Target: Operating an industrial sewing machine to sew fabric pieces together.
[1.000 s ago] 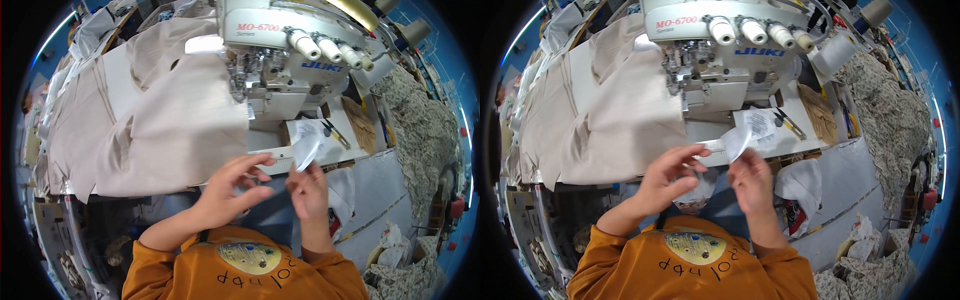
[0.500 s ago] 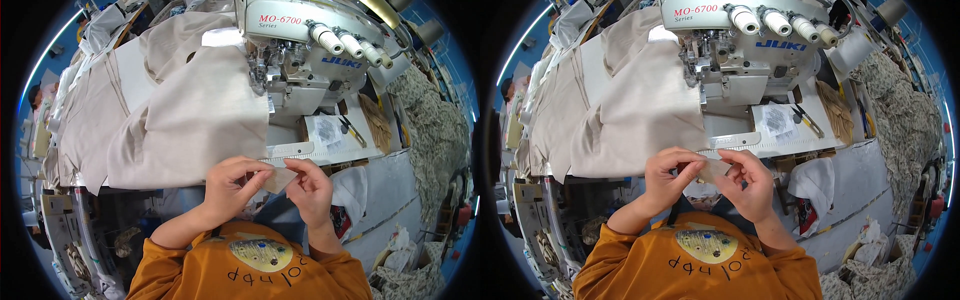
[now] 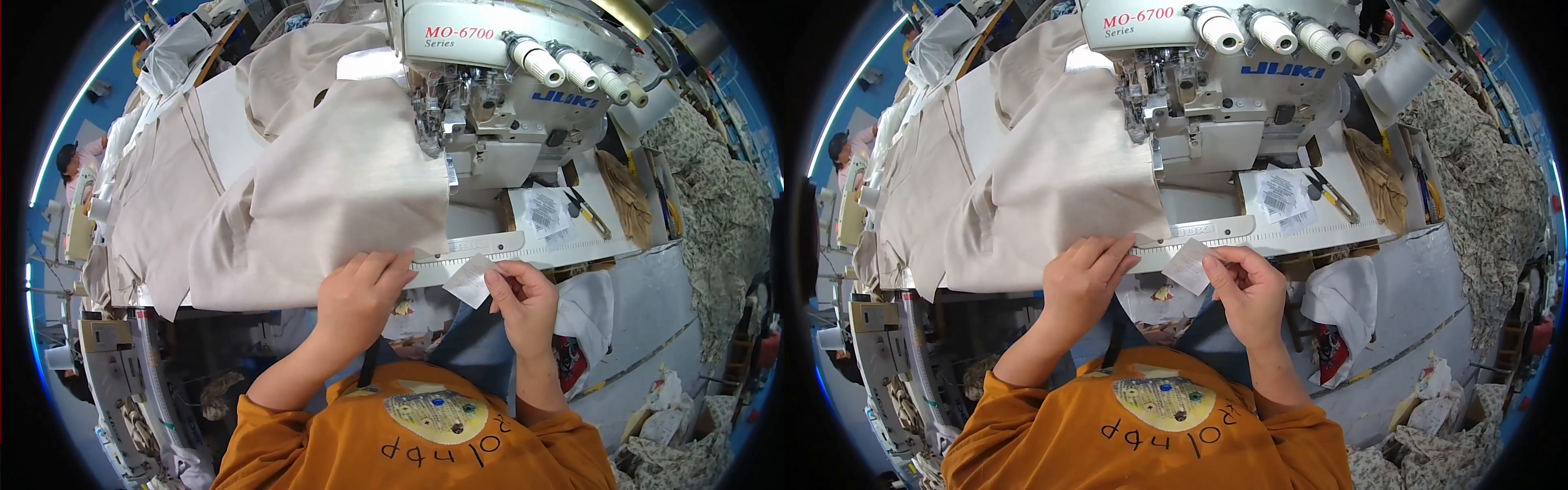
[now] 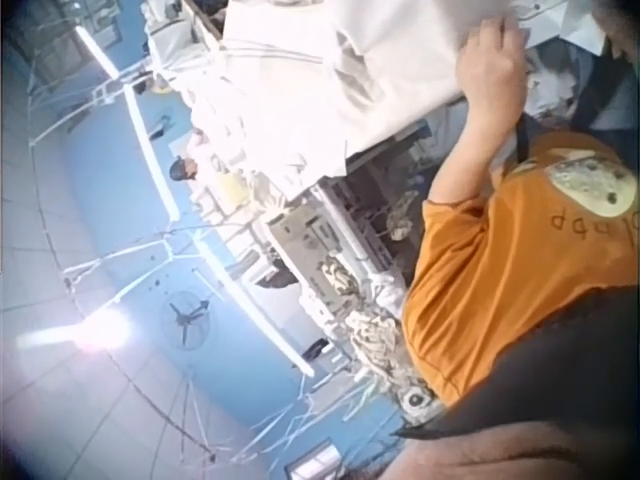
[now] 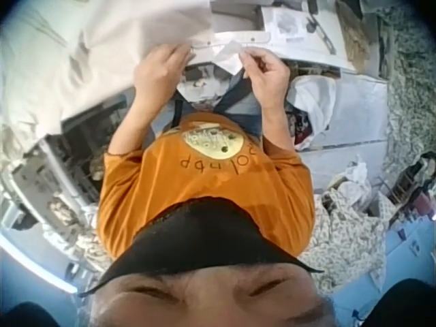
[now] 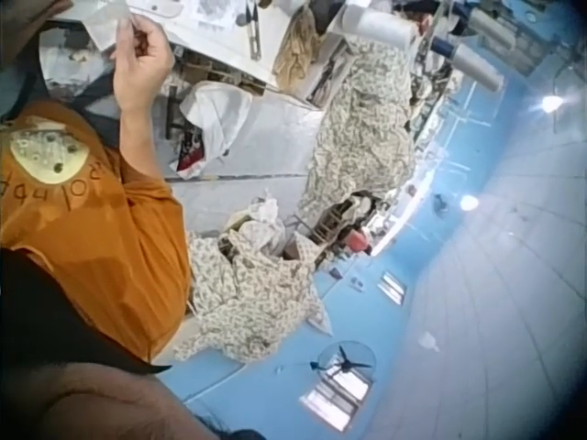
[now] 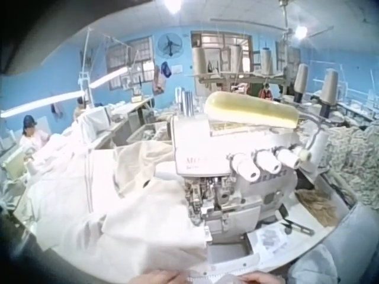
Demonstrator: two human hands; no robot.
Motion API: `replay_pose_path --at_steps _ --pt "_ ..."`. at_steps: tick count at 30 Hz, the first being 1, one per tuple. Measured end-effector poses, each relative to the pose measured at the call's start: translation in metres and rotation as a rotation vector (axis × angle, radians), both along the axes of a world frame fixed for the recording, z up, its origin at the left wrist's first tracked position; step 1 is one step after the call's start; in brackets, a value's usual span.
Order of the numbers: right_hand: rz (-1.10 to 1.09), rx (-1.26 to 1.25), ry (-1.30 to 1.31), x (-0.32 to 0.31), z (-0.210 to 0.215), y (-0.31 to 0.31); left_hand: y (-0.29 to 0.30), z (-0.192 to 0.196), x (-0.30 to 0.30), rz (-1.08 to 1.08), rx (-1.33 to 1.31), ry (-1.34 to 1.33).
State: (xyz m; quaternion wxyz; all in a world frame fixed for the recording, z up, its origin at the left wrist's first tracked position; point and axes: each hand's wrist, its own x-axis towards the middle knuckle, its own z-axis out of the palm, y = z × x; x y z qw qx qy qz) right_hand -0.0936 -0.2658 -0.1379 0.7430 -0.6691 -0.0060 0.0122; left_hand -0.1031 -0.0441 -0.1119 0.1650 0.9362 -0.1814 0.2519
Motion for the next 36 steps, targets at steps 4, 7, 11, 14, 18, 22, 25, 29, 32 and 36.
replay_pose_path --at_steps 4,7,11,14,18,22,25,29,32,36 --pt "-0.021 -0.019 -0.018 0.0 0.0 0.0 -0.007 0.008 0.003 0.037 0.099 0.146" --pt "-0.025 -0.008 -0.032 0.0 -0.001 -0.001 -0.006 0.008 0.005 -0.014 0.105 0.152" --pt "-0.026 -0.001 -0.035 0.0 0.001 -0.002 -0.003 0.011 0.009 -0.014 0.02 0.143" --pt "-0.025 -0.002 -0.052 0.0 0.002 -0.003 -0.003 0.011 0.008 -0.022 0.014 0.11" --pt "0.085 0.121 -0.012 0.001 0.005 -0.007 -0.001 0.02 0.001 -0.069 -0.025 0.13" --pt "0.244 0.314 -0.102 0.006 0.008 -0.01 0.006 0.038 -0.006 -0.142 -0.138 0.107" --pt "0.3 0.343 -0.14 0.013 0.014 -0.006 0.01 0.048 -0.006 -0.198 -0.21 0.136" --pt "0.34 0.501 -0.072 0.016 0.027 0.008 0.017 0.056 -0.003 -0.223 -0.227 0.172" --pt "0.44 0.481 0.023 0.018 0.025 0.013 0.022 0.059 -0.003 -0.252 -0.287 0.244" --pt "0.351 0.356 0.099 0.02 0.018 0.021 0.027 0.068 -0.004 -0.208 -0.469 0.38"
